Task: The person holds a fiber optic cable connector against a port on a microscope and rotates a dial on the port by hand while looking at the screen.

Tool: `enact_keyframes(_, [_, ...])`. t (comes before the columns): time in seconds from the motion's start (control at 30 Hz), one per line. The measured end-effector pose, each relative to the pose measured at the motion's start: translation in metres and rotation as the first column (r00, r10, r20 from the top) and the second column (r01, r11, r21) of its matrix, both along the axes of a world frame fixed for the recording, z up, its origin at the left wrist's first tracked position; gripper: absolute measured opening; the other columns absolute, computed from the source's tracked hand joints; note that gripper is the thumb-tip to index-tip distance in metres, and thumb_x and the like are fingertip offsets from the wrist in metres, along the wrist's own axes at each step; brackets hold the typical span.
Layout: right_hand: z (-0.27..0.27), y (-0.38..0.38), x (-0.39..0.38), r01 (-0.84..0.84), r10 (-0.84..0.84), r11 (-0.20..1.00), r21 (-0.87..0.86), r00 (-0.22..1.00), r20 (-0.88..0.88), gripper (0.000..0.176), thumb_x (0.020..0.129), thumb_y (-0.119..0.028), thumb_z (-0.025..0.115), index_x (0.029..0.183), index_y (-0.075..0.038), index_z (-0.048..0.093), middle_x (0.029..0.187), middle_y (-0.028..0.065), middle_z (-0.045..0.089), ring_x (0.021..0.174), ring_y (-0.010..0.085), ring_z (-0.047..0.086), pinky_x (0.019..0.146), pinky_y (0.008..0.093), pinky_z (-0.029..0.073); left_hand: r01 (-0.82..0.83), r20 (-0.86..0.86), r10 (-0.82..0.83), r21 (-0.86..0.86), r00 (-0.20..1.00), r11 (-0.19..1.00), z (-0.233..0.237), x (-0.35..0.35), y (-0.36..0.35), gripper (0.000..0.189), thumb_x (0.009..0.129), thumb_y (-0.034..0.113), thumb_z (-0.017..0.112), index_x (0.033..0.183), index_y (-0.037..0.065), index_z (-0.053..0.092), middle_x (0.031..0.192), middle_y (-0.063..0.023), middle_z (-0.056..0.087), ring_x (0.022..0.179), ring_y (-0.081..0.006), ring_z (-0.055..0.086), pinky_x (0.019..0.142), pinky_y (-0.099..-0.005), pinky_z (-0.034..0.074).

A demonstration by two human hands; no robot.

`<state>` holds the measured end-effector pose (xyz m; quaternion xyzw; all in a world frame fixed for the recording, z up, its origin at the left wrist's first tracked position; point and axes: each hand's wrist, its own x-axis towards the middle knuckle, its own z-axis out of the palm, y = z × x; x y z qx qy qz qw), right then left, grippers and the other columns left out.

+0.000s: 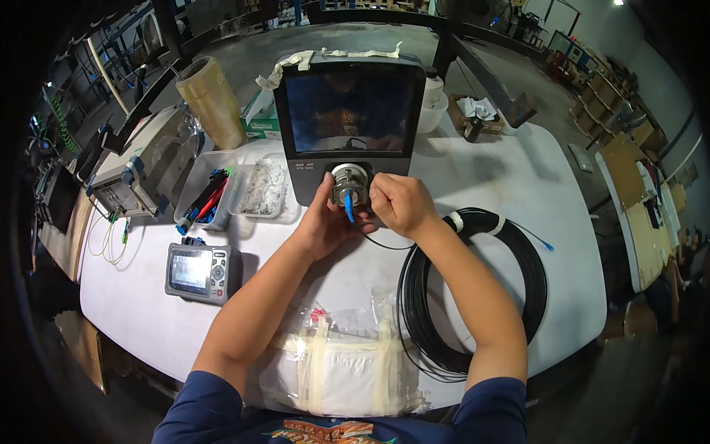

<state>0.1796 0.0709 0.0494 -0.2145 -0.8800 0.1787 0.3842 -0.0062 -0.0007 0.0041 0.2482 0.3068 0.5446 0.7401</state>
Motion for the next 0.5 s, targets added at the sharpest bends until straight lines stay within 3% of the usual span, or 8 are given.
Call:
enact_keyframes(0.2, [-0.0018, 0.0023, 0.0007, 0.009, -0.009, 1.000, 0.021, 1.000, 0.013, 0.027, 0.097, -0.024, 0.054, 0.081, -0.004, 0.059, 0.071, 0.0169, 0.062, 0.064, 0.0395, 0.063, 0.058, 0.0454, 0.049, 0.002, 0.007, -0.002, -0.009, 1.000, 1.000, -0.0034, -0.0005, 0.0022, 0.079, 0.097, 0.078, 0.040, 0.117, 0.006, 0.064, 0.094, -0.0104, 0.064, 0.095, -0.0253, 0.064, 0.096, -0.0475, 0.055])
enact_keyframes(0.5, [-0.0088, 0.0078, 0.0019, -0.045, 0.047, 0.992, -0.114, 0.999, 0.011, 0.032, 0.100, -0.024, 0.054, 0.078, -0.001, 0.058, 0.064, 0.0216, 0.058, 0.062, 0.0424, 0.061, 0.056, 0.0466, 0.046, -0.018, 0.016, 0.019, -0.032, 1.000, 0.999, 0.0021, 0.0013, -0.0002, 0.080, 0.096, 0.078, 0.041, 0.117, 0.005, 0.063, 0.093, -0.0114, 0.064, 0.095, -0.0266, 0.064, 0.095, -0.0471, 0.055])
